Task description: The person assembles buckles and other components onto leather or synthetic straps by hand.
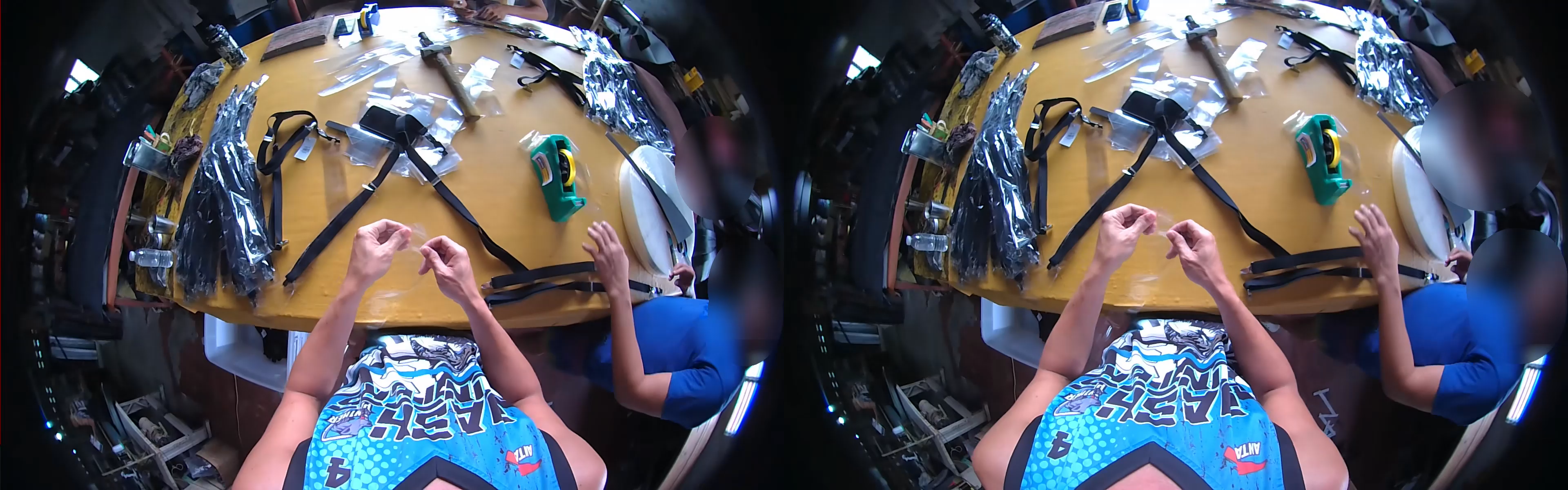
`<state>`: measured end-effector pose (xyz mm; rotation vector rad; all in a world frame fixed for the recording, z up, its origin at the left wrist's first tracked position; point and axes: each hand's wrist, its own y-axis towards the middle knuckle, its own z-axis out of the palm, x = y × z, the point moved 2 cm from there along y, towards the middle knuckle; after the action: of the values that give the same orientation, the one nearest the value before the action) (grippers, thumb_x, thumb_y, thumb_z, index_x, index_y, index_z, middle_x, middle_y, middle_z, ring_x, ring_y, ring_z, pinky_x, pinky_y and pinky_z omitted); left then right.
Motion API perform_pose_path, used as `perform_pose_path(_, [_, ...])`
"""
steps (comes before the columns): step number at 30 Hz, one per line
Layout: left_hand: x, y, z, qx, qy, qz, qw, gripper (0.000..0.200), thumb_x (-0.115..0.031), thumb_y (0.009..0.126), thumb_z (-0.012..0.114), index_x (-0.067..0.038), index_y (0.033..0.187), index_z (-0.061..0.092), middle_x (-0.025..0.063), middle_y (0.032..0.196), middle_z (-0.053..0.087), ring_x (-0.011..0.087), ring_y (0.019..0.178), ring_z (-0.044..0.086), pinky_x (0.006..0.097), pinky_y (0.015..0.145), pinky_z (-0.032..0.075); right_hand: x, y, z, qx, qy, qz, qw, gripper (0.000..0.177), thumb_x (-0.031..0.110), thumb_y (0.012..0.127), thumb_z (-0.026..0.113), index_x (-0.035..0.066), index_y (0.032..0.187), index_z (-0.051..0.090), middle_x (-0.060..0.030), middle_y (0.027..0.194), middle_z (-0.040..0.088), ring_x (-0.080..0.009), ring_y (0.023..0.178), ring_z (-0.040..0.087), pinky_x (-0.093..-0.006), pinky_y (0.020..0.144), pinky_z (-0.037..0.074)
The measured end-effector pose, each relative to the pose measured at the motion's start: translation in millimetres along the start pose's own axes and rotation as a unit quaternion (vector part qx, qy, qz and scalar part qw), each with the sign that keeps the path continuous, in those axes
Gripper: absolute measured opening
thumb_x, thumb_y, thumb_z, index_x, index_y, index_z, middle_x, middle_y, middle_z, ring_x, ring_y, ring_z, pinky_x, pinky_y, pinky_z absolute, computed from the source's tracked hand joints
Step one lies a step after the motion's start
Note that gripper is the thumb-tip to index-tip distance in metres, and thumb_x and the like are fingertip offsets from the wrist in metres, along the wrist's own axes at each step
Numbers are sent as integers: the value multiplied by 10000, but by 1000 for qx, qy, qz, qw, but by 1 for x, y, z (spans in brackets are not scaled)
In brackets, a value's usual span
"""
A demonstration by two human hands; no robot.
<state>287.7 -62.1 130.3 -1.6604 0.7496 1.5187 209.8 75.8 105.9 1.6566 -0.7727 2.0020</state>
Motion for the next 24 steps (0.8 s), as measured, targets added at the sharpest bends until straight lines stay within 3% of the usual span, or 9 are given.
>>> perform_pose_path(2, [8, 1, 1, 5, 33, -26, 999, 164, -114, 877, 573, 43, 867, 618, 72, 754, 639, 99, 687, 600, 214, 663, 497, -3, -2, -4, -18, -2, 30, 999, 157, 131, 886, 551, -18, 838, 552, -15, 603, 535, -57, 558, 504, -212, 469, 387])
perform_pose_path(3, [6, 0, 4, 17, 33, -24, 999, 164, -114, 877, 573, 43, 868, 618, 72, 754, 639, 99, 687, 600, 214, 663, 497, -7, -1, -6, -53, -64, -16, 996, 165, 135, 880, 563, -20, 822, 559, -2, 600, 518, -48, 543, 443, -217, 465, 355])
perform_pose_path(6, [8, 1, 16, -8, -130, -14, 991, 150, -68, 868, 568, 56, 940, 612, 114, 827, 651, 145, 732, 632, 273, 736, 529, -8, -5, -10, -82, -87, -56, 991, 188, 145, 868, 581, -28, 794, 567, 4, 593, 506, -53, 546, 411, -228, 466, 343])
perform_pose_path(10, [21, 12, 19, 26, -126, -19, 992, 126, -64, 857, 584, 46, 908, 619, 110, 807, 647, 143, 716, 630, 272, 710, 532, -10, -7, -16, -119, -124, -38, 984, 218, 188, 856, 607, -14, 781, 572, 23, 557, 477, -53, 512, 382, -235, 444, 325])
perform_pose_path(12, [24, 20, 18, 37, -93, -14, 995, 113, -73, 851, 599, 36, 871, 624, 96, 789, 643, 140, 706, 628, 264, 694, 531, -9, -10, -12, -123, -55, -57, 989, 227, 205, 851, 619, -4, 769, 582, 44, 545, 456, -39, 496, 359, -228, 429, 298])
perform_pose_path(16, [24, 36, 19, 65, -64, -30, 995, 116, -84, 850, 604, 29, 841, 625, 87, 775, 638, 140, 695, 626, 264, 681, 531, -5, -17, -4, -129, 4, -23, 991, 201, 192, 864, 603, 8, 782, 605, 67, 565, 463, -12, 495, 356, -195, 427, 283])
perform_pose_path(18, [19, 36, 26, 74, -174, -50, 981, 118, -82, 850, 602, 33, 866, 627, 87, 785, 640, 142, 703, 627, 266, 685, 532, -4, -18, -2, -145, 37, -23, 988, 192, 181, 868, 595, 8, 787, 606, 64, 566, 467, -14, 490, 367, -193, 425, 290])
perform_pose_path(21, [3, 34, 32, 106, -236, -85, 962, 114, -66, 837, 615, 34, 890, 629, 83, 789, 640, 141, 727, 627, 262, 685, 530, -3, -22, -2, -156, 84, -5, 984, 171, 153, 881, 568, 2, 810, 609, 49, 576, 485, -27, 488, 413, -190, 429, 320])
perform_pose_path(24, [16, 39, 25, 144, -183, -69, 970, 126, -36, 823, 623, 38, 925, 624, 88, 815, 644, 141, 747, 624, 261, 705, 530, -1, -26, 6, -156, 56, -8, 986, 160, 141, 888, 551, -9, 877, 607, 36, 597, 500, -32, 527, 453, -188, 464, 353])
